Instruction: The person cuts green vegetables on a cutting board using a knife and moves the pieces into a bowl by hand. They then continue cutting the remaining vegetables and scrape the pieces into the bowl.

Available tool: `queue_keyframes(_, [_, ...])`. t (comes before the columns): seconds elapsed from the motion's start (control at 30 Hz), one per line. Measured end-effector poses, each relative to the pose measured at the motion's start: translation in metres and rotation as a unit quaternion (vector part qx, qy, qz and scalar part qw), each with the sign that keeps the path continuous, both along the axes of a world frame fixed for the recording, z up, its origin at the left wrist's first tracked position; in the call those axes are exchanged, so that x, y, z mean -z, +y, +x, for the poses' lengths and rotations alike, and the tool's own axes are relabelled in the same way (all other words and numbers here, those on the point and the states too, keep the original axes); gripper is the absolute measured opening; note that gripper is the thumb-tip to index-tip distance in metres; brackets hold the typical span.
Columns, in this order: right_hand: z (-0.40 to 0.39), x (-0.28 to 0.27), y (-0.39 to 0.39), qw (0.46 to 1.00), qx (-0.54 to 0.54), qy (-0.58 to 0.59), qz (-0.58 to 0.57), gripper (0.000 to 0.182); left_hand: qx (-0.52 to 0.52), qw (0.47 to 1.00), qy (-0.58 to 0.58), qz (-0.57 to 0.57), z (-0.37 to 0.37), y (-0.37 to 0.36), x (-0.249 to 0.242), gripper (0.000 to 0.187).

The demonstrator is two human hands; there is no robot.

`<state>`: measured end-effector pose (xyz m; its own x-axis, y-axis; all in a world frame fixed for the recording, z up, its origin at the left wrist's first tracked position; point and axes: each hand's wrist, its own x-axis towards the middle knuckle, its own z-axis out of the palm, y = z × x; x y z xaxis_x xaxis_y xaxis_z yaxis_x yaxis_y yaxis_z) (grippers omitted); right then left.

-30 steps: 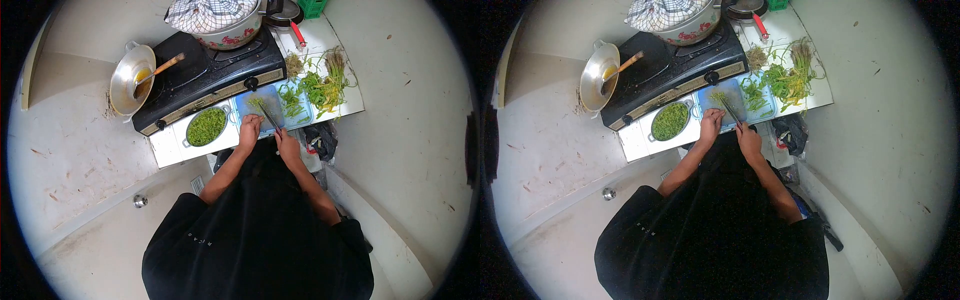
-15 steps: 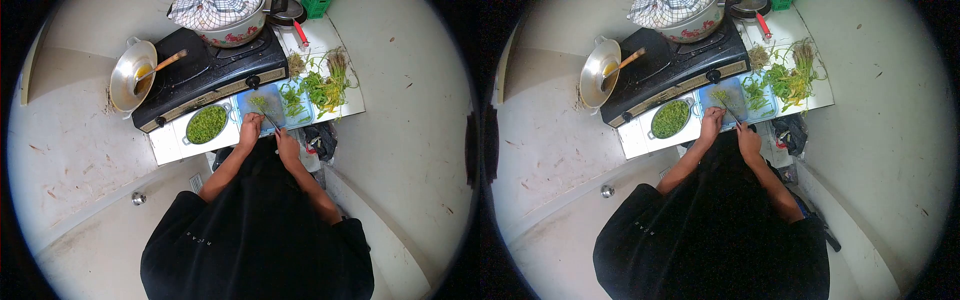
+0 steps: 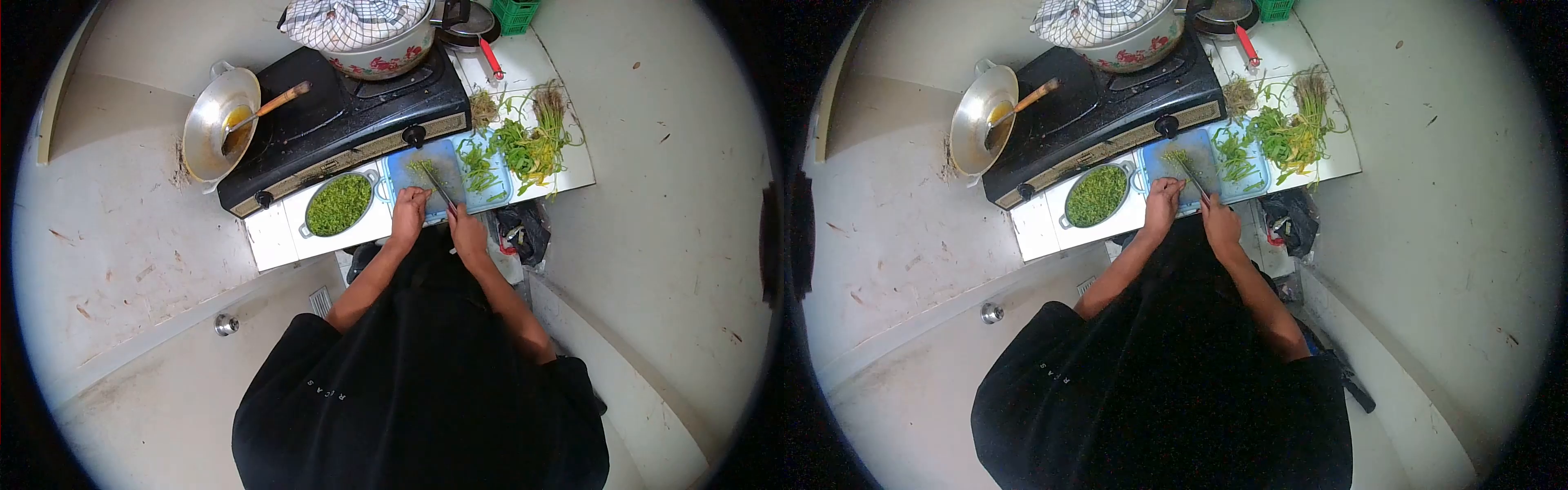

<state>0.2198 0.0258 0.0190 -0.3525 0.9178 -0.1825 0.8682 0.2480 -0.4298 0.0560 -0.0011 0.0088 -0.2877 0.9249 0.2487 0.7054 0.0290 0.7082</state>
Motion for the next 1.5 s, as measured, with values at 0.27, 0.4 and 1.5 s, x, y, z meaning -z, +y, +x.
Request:
queue_keyframes(0.27, [0.017,-0.008,-0.014,1.000,0.004,0.028,0.004,0.035,-0.001,1.000,0.003,0.004,-0.001,0.001,-0.004,0.014])
queue_keyframes(0.4, [0.020,-0.005,-0.017,1.000,-0.004,0.018,-0.006,0.034,-0.002,1.000,0.008,-0.008,-0.001,0.001,-0.005,0.013])
queue_keyframes(1.5, [0.011,-0.008,-0.012,1.000,-0.002,0.023,-0.006,0.031,-0.008,1.000,-0.006,-0.003,0.000,0.001,-0.002,0.019])
